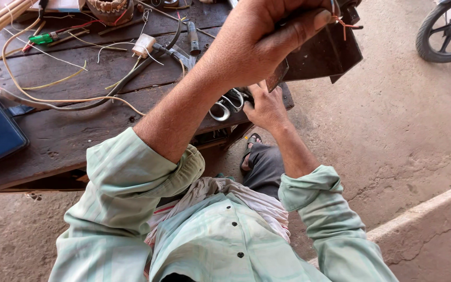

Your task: The person strips insulation from a copper wire using a metal file, then twists the exposed strands with pliers. They wrap the wire end with black electrical tape and continue to adjust the wire and tape with their hands.

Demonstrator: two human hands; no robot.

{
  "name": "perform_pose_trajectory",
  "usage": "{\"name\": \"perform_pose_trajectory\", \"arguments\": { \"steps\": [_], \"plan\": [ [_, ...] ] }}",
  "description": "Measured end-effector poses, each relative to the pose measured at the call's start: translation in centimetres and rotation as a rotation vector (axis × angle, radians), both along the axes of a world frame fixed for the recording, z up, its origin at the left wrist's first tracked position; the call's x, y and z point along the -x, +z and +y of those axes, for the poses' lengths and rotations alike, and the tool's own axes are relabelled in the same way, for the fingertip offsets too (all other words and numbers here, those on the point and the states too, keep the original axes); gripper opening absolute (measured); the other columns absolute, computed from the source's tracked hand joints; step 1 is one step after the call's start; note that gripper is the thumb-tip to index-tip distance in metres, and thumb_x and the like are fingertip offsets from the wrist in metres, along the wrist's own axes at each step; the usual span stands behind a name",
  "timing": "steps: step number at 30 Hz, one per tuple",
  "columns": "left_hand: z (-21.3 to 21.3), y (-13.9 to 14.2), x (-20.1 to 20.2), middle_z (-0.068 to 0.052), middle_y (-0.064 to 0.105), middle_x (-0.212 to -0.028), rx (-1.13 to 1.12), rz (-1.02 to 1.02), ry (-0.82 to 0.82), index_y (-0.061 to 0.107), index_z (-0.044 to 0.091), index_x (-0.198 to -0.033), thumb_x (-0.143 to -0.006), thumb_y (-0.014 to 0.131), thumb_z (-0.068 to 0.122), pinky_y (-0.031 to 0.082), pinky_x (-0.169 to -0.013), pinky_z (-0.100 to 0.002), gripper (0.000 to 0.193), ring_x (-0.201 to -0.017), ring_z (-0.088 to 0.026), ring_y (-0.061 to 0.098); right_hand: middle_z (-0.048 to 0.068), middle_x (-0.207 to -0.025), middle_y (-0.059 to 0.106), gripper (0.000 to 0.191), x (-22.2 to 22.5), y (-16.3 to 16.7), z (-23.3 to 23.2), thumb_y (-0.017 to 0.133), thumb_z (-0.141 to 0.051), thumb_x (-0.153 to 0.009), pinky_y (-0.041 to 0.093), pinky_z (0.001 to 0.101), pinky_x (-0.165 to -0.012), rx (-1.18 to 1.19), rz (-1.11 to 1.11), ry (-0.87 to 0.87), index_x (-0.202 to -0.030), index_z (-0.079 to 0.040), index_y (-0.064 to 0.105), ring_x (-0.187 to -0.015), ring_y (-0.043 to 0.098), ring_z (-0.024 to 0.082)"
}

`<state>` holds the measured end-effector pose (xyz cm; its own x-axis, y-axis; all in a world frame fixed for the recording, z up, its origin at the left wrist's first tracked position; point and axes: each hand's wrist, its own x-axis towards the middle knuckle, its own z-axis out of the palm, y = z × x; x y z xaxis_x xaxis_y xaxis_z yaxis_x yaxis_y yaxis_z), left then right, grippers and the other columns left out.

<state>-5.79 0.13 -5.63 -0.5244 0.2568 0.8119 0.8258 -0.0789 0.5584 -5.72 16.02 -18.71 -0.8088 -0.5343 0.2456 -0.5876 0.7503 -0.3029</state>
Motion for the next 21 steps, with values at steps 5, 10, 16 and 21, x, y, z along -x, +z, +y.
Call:
{"name": "perform_pose_trajectory", "arguments": {
  "steps": [5,10,16,21],
  "plan": [
    [0.2,0.2,-0.3,-0.004,0.072,-0.102,-0.009,0.01,0.023,0.068,0.002,-0.125,-0.118,0.066,0.015,0.056,-0.075,-0.027,0.015,-0.082,-0.008,0.064,0.017,-0.141,0.055,0.059,0.8,0.5,0.0,0.078,-0.012,-0.074,0.037,0.0572,-0.1,-0.089,0.026,0.005,-0.131,-0.007,0.065,-0.131,0.049,0.038],
    [-0.3,1.4,-1.3,-0.002,0.064,-0.094,0.033,-0.058,0.003,0.07,0.002,-0.122,-0.116,0.063,0.01,0.045,-0.067,-0.024,0.012,-0.076,-0.007,0.053,0.017,-0.131,0.062,0.048,1.1,1.2,0.6,0.081,-0.023,-0.081,0.048,0.0513,-0.108,-0.12,-0.082,-0.043,-0.126,-0.01,0.071,-0.121,0.06,0.036],
    [-0.5,2.4,-2.1,-0.001,0.066,-0.094,0.045,-0.168,0.061,0.068,-0.001,-0.119,-0.109,0.065,0.01,0.05,-0.078,-0.023,0.015,-0.087,-0.006,0.057,0.013,-0.113,0.065,0.033,0.1,0.4,4.0,0.083,-0.029,-0.074,0.048,0.0498,-0.1,-0.249,-0.106,-0.192,-0.096,-0.005,0.076,-0.111,0.059,0.028],
    [-0.6,2.5,-2.3,0.002,0.068,-0.103,-0.044,-0.302,-0.124,0.069,0.0,-0.123,-0.112,0.063,0.013,0.049,-0.085,-0.021,0.018,-0.098,-0.004,0.057,0.011,-0.094,0.06,0.028,-1.9,-4.1,9.4,0.075,-0.023,-0.081,0.051,0.0414,-0.077,0.05,-0.363,-0.351,-0.097,-0.001,0.071,-0.087,0.058,0.025]
  ]
}}
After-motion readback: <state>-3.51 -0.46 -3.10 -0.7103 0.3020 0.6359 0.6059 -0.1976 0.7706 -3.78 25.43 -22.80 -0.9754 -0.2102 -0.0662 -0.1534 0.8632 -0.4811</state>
